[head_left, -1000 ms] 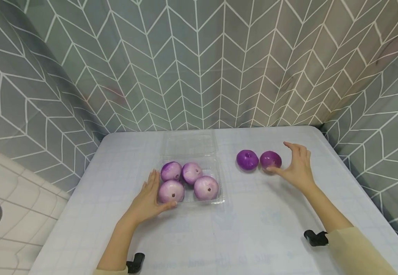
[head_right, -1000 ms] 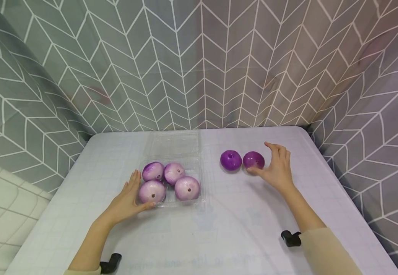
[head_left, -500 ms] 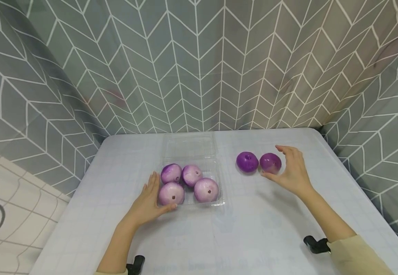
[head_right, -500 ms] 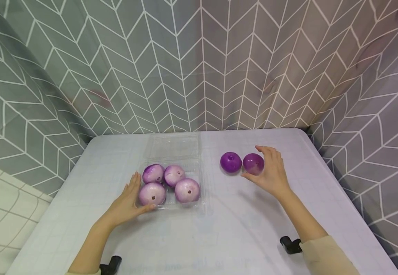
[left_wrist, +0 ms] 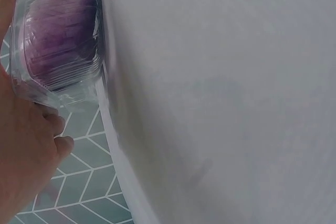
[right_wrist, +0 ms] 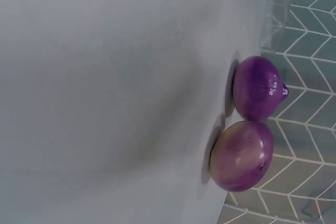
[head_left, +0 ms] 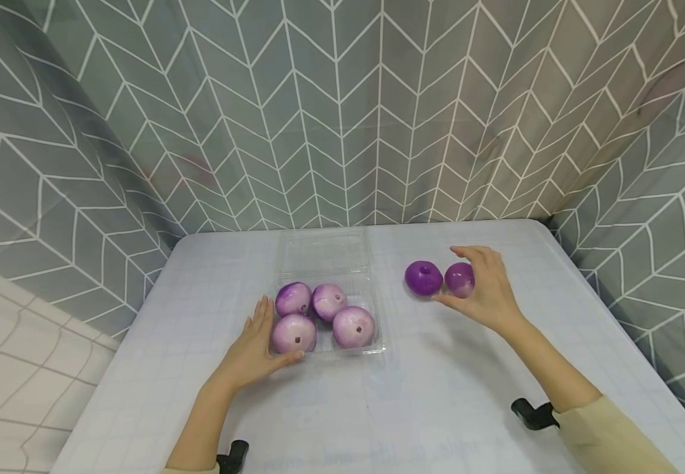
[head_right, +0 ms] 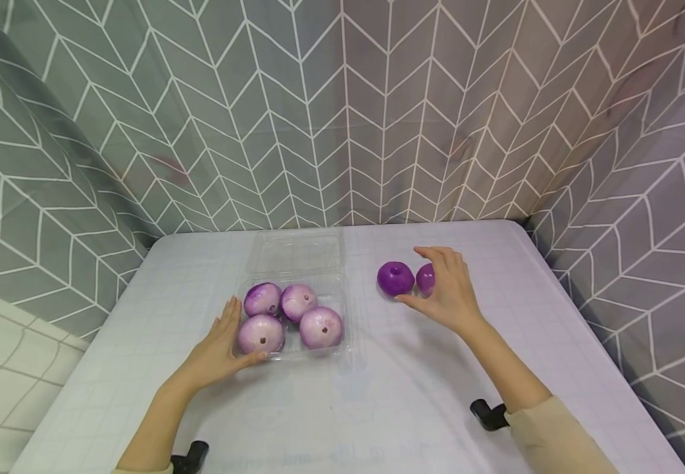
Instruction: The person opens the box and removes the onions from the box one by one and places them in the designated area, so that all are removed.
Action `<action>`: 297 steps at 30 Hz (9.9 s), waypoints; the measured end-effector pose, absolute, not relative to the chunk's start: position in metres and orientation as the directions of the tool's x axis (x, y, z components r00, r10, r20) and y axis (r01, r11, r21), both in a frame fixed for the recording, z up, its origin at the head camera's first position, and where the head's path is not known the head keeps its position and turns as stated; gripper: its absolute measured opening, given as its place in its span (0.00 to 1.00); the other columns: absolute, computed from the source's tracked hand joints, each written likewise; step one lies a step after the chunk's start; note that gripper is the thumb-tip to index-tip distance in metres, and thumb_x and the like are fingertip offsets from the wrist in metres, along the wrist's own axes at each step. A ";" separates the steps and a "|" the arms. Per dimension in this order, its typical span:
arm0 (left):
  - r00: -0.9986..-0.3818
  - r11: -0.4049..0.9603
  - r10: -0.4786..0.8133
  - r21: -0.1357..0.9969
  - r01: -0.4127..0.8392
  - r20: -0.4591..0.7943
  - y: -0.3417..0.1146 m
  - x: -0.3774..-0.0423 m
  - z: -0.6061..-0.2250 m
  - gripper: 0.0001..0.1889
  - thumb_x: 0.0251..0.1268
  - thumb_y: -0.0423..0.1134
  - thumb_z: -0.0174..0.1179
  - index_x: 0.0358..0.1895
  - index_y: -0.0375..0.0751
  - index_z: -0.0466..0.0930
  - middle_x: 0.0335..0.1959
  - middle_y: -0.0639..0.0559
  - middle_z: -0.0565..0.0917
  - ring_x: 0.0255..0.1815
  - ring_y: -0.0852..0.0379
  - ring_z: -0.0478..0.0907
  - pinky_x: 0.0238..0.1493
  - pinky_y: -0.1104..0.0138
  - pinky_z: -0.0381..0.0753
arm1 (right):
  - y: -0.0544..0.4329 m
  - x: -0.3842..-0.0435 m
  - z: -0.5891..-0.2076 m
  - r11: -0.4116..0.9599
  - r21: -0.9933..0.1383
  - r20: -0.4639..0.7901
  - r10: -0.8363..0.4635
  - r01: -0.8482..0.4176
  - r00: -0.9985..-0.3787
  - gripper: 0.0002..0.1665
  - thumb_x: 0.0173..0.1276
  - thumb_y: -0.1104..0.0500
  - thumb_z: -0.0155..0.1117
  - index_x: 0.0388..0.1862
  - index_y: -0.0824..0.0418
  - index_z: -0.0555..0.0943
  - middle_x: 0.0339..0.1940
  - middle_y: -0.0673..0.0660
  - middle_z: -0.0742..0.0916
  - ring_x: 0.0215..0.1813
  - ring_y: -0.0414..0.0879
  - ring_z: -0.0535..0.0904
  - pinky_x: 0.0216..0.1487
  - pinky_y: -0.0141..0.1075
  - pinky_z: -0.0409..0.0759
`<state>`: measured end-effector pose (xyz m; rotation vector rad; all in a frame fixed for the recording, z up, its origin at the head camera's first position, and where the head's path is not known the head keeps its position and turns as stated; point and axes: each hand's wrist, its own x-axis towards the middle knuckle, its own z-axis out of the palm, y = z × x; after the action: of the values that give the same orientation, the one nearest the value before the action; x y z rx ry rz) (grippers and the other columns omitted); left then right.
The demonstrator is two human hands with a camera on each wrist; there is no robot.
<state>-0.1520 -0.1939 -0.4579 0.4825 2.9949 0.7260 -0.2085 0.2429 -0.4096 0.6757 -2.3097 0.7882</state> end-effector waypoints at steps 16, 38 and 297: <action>-0.952 0.842 0.303 0.453 0.294 0.055 -0.195 -0.152 -0.460 0.64 0.51 0.69 0.62 0.74 0.23 0.38 0.76 0.31 0.40 0.77 0.38 0.37 0.73 0.45 0.43 | 0.205 -0.208 -0.397 0.661 -0.354 0.676 -0.308 -0.662 -0.670 0.56 0.29 0.51 0.87 0.60 0.64 0.72 0.54 0.63 0.76 0.57 0.59 0.67 0.53 0.51 0.66; -0.955 0.843 0.295 0.464 0.272 0.024 -0.193 -0.151 -0.455 0.65 0.51 0.70 0.62 0.74 0.25 0.36 0.77 0.33 0.38 0.77 0.40 0.35 0.74 0.46 0.40 | 0.155 -0.211 -0.397 0.546 -0.323 0.694 -0.419 -0.773 -0.586 0.56 0.32 0.48 0.87 0.62 0.63 0.71 0.54 0.61 0.74 0.55 0.57 0.67 0.53 0.47 0.67; -0.958 0.842 0.287 0.476 0.254 0.003 -0.192 -0.154 -0.458 0.65 0.51 0.70 0.61 0.75 0.28 0.34 0.77 0.36 0.35 0.77 0.42 0.34 0.74 0.47 0.40 | 0.349 -0.217 -0.436 0.928 -0.302 0.448 -0.066 -0.220 -0.892 0.54 0.37 0.43 0.82 0.62 0.61 0.70 0.55 0.69 0.71 0.55 0.69 0.61 0.47 0.62 0.55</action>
<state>-0.1542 -0.1916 -0.4576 0.4342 2.9494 0.7480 -0.2168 0.3488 -0.4365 0.2063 -2.6453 0.4834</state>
